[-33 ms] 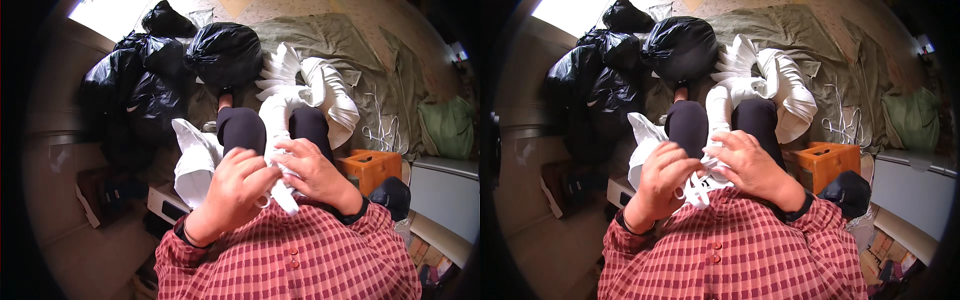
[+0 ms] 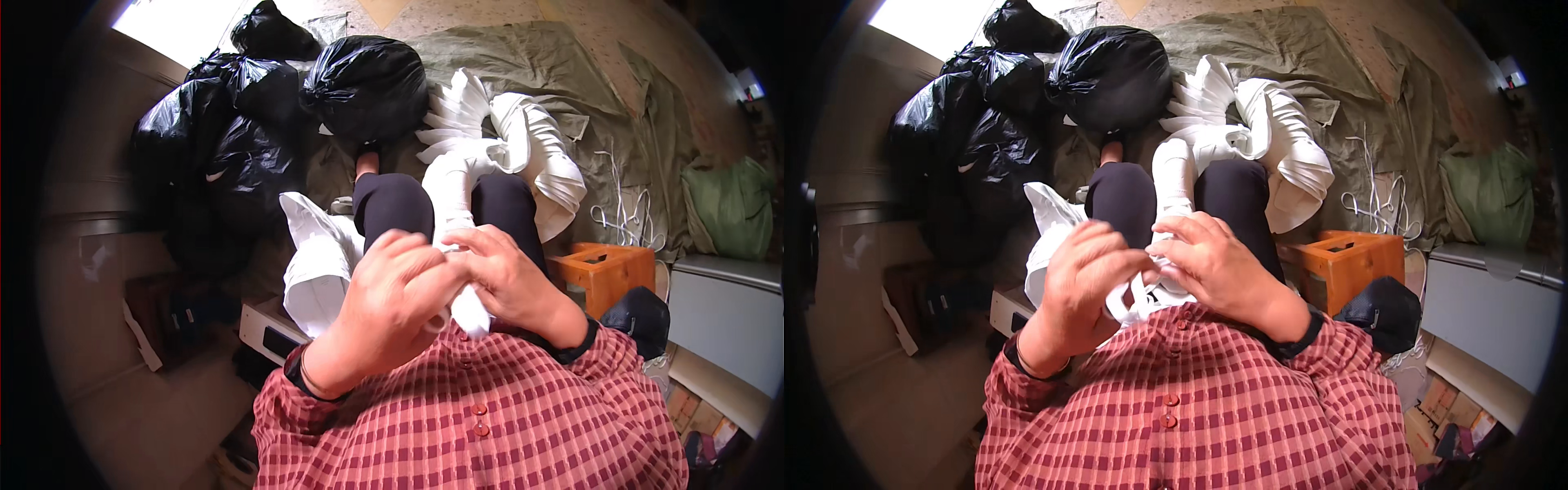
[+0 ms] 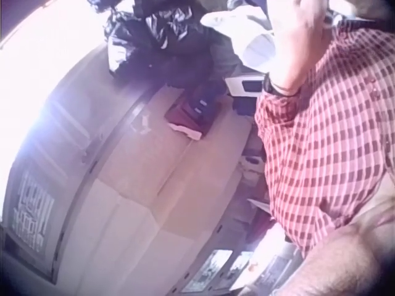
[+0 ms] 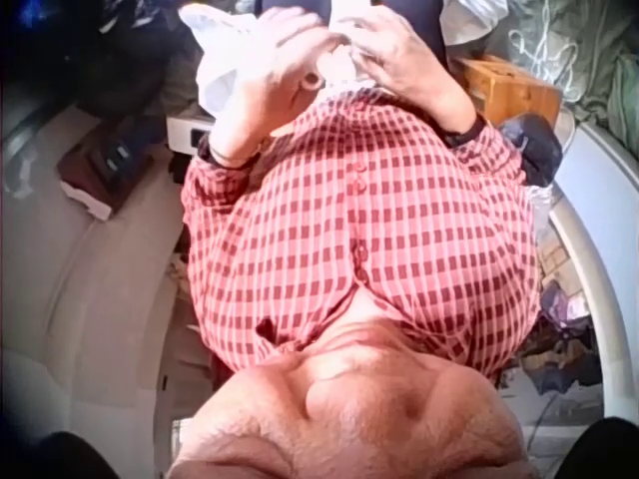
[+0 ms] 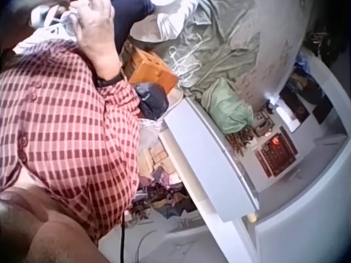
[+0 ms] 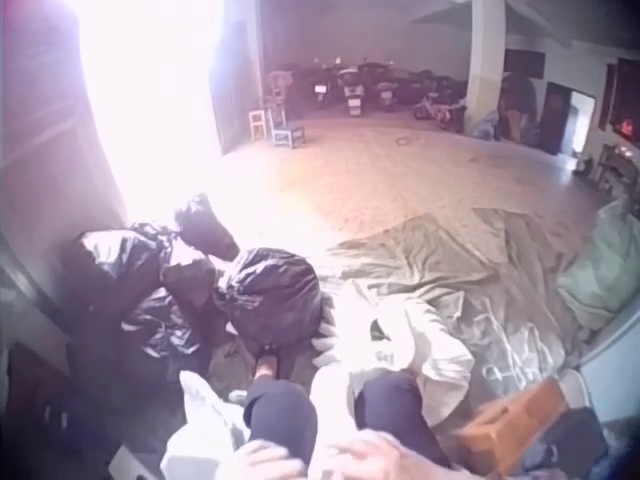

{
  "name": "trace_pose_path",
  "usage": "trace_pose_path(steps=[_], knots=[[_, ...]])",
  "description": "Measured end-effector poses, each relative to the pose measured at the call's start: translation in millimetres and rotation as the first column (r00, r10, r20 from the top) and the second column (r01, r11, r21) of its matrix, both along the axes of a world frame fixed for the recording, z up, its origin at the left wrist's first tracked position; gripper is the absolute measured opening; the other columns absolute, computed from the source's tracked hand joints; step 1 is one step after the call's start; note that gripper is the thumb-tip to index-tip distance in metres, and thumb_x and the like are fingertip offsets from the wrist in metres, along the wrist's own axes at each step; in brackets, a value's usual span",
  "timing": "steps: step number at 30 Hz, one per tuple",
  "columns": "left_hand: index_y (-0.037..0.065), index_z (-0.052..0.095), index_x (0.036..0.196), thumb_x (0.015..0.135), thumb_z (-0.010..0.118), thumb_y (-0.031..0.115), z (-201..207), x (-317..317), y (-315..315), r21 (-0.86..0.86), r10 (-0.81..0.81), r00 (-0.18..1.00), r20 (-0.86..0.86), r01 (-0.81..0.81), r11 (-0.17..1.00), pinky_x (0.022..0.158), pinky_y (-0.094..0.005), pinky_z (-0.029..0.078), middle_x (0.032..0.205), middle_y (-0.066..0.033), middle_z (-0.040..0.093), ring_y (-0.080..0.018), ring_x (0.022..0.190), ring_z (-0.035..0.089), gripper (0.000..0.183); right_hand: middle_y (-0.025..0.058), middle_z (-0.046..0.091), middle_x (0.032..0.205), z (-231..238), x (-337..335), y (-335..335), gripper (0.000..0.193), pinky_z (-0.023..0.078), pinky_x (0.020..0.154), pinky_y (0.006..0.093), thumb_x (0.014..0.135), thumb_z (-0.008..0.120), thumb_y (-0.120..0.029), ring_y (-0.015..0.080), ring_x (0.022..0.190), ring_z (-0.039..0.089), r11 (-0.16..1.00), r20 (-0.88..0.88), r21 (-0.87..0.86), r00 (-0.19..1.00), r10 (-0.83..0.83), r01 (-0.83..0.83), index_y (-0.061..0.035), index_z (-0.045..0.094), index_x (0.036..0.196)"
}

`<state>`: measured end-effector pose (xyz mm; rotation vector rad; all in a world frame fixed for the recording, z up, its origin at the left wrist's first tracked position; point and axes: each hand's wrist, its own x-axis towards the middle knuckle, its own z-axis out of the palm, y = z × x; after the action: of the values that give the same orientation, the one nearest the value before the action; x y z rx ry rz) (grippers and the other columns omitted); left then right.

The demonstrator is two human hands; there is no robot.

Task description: Insert and pull laces through the eyelets of a white boot upper.

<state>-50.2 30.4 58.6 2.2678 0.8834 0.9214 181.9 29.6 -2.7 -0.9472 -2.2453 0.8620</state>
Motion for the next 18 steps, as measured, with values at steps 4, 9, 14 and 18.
trace_pose_path(steps=[4, 9, 14, 18], knots=[[-0.001, 0.072, 0.110, 0.085, 0.075, 0.002, 12, -3, 21, 0.111, 0.366, 0.929, 0.046, -0.369, 0.923, 0.073, -0.0326, 0.050, 0.095, -0.0076, 0.070, -0.0200, 0.080, 0.063, 0.025, 0.0066, 0.071, 0.104, 6, 4, 0, 0.023, 0.055, 0.084, 0.0288, 0.113, 0.055, -0.015, 0.0146, 0.090, 0.066, 0.701, -0.315, -0.708, 0.926, -0.208, -0.084, 0.0010, 0.069, 0.104], [-0.003, 0.068, 0.108, 0.107, 0.060, 0.000, 25, -1, 30, -0.127, 0.307, 0.833, 0.460, -0.280, 0.952, 0.070, -0.0249, 0.050, 0.093, -0.0058, 0.071, -0.0099, 0.080, 0.065, 0.008, 0.0087, 0.069, 0.115, 7, 0, -9, 0.038, 0.056, 0.087, 0.0311, 0.110, 0.063, -0.013, 0.0126, 0.090, 0.065, 0.557, -0.214, -0.823, 0.969, -0.120, -0.113, 0.0015, 0.055, 0.144], [-0.005, 0.071, 0.117, 0.116, 0.053, 0.022, 70, 7, 42, -0.401, 0.316, 0.734, 0.601, -0.065, 0.914, 0.053, -0.0185, 0.029, 0.072, 0.0048, 0.053, 0.0002, 0.061, 0.039, 0.032, 0.0174, 0.066, 0.118, 8, -13, -6, 0.053, 0.058, 0.088, 0.0399, 0.098, 0.076, -0.015, 0.0325, 0.094, 0.070, 0.906, -0.005, -0.416, 0.996, 0.084, -0.078, -0.0036, 0.056, 0.145], [-0.007, 0.061, 0.137, 0.117, 0.047, 0.024, 89, 2, 53, -0.496, 0.319, 0.644, 0.696, 0.108, 0.862, 0.066, -0.0222, 0.045, 0.092, -0.0101, 0.067, -0.0108, 0.077, 0.060, 0.040, 0.0165, 0.065, 0.120, 5, -22, -11, 0.040, 0.059, 0.085, 0.0414, 0.091, 0.079, -0.011, 0.0328, 0.097, 0.070, 0.998, 0.176, -0.055, 0.984, 0.037, -0.028, -0.0049, 0.066, 0.129]])
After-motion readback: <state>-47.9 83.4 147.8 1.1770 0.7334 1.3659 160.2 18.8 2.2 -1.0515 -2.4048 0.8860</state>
